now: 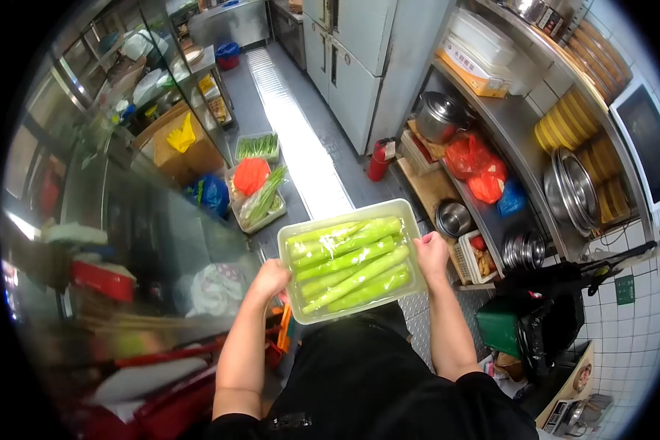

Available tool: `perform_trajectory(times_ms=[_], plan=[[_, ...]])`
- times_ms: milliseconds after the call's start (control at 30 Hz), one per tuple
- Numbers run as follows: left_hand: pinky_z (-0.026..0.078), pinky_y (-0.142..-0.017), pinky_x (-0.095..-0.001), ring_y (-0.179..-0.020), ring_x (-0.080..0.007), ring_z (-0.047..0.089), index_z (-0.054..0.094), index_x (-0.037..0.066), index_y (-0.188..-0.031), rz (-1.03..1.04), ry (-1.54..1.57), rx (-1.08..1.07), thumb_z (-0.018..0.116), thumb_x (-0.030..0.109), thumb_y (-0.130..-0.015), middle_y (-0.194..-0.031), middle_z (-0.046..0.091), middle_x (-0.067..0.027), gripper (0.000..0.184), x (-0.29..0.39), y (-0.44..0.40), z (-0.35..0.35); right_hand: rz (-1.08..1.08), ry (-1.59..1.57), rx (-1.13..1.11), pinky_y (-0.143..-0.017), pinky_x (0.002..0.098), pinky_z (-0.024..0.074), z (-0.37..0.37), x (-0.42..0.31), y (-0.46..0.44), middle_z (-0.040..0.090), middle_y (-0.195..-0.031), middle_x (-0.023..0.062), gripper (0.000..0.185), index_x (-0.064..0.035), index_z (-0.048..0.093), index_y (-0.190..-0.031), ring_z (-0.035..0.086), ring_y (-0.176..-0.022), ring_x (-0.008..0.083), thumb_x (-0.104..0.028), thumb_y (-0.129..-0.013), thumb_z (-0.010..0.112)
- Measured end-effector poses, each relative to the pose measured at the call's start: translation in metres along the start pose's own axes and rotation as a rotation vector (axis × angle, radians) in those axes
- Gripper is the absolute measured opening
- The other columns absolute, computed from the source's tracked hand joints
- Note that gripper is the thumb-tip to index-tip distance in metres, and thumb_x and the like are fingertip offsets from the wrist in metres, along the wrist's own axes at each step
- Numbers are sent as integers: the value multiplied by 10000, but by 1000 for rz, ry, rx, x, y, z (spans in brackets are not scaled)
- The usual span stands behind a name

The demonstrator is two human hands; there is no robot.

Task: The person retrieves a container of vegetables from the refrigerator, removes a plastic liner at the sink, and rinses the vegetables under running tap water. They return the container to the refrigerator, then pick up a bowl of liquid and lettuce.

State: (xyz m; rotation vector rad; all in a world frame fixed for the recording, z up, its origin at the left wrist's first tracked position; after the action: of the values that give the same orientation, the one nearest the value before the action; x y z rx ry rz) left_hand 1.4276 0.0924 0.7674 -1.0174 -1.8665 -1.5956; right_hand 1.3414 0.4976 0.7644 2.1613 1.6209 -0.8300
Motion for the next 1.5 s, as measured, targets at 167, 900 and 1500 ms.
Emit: perform_trajectory(times_ms=[167,900,1500], plan=[[509,-379,-344,-491,-238,668,686,-125,-841,19,3,59,510,-35,-810,-678,684,-183,201,52,-82,-37,-14,7,-86,-754,472,537,51,-42,-101,707,-825,201,216,-50,669,-820,690,-806,394,-239,-787,766],[444,-384,-284,-449,-148,591,726,-59,-860,-13,130,384,516,-57,-790,-660,675,-104,221,320,-414,-231,-299,-85,-338,-785,479,536,300,-308,-572,693,-830,210,162,-30,640,-822,678,-831,410,-169,-812,724],[527,-480,-358,-534,-215,668,718,-70,-860,56,-35,369,534,-15,-800,-657,680,-155,201,521,-763,-499,-299,-92,-216,-669,431,536,515,-536,-884,674,-719,187,195,3,629,-801,682,-693,355,-145,-786,755]])
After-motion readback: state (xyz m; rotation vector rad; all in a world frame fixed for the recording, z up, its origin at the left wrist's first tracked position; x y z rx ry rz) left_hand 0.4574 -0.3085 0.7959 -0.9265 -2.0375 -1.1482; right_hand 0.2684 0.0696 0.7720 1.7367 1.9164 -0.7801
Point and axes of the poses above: each hand's wrist, its own y-axis away from the middle knuckle, its own z-axis out of the palm, x = y × z, the point moved 6 cm from there along -y, towards the middle knuckle
